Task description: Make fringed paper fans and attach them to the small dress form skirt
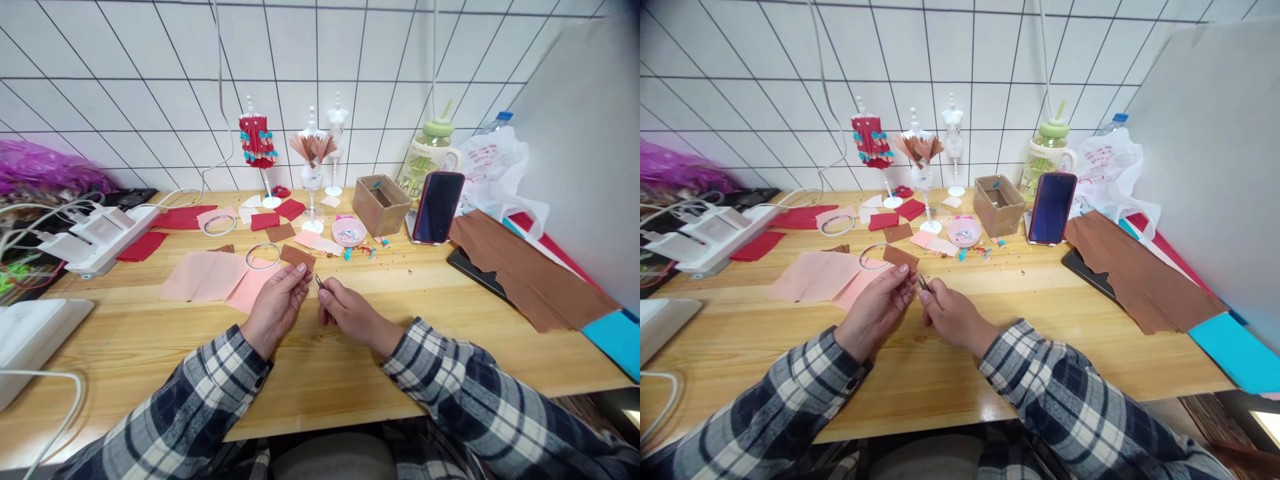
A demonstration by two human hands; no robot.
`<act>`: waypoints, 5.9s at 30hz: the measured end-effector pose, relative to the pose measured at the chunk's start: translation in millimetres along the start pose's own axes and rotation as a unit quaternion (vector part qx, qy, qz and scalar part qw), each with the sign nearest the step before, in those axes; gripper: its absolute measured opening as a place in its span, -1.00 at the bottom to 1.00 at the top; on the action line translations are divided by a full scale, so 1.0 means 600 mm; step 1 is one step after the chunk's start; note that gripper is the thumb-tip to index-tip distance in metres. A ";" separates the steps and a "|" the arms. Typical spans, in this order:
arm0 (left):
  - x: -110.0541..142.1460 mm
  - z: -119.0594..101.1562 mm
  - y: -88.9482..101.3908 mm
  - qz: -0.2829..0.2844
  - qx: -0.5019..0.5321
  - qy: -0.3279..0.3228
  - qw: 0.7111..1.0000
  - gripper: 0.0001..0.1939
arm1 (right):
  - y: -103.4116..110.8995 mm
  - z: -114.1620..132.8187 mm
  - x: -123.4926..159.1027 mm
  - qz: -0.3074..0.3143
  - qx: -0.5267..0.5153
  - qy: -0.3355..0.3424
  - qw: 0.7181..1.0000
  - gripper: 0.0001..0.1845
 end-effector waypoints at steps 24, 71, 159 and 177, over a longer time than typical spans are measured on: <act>0.013 0.016 -0.007 0.060 0.009 0.070 0.996 -0.86 | -0.004 -0.003 -0.003 -0.017 0.013 0.012 1.000 -0.82; -0.015 -0.018 0.015 0.112 -0.164 0.066 0.978 -0.83 | 0.027 -0.007 -0.003 -0.003 0.049 -0.019 0.999 -0.59; -0.013 -0.017 0.015 0.122 -0.181 0.058 0.974 -0.82 | 0.031 0.005 -0.005 0.029 0.034 -0.036 0.998 -0.63; -0.013 -0.012 0.014 0.111 -0.146 0.051 0.982 -0.82 | -0.004 -0.014 -0.006 0.006 -0.052 0.001 0.999 -0.69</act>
Point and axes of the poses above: each hand's wrist, its own x-axis away from the middle knuckle, its own y-axis out of the back of the hand, z = x × y, the point moved 1 cm from there along -x, towards the middle knuckle, and after that the axes turned 5 degrees about -y, right-handed, at the moved point
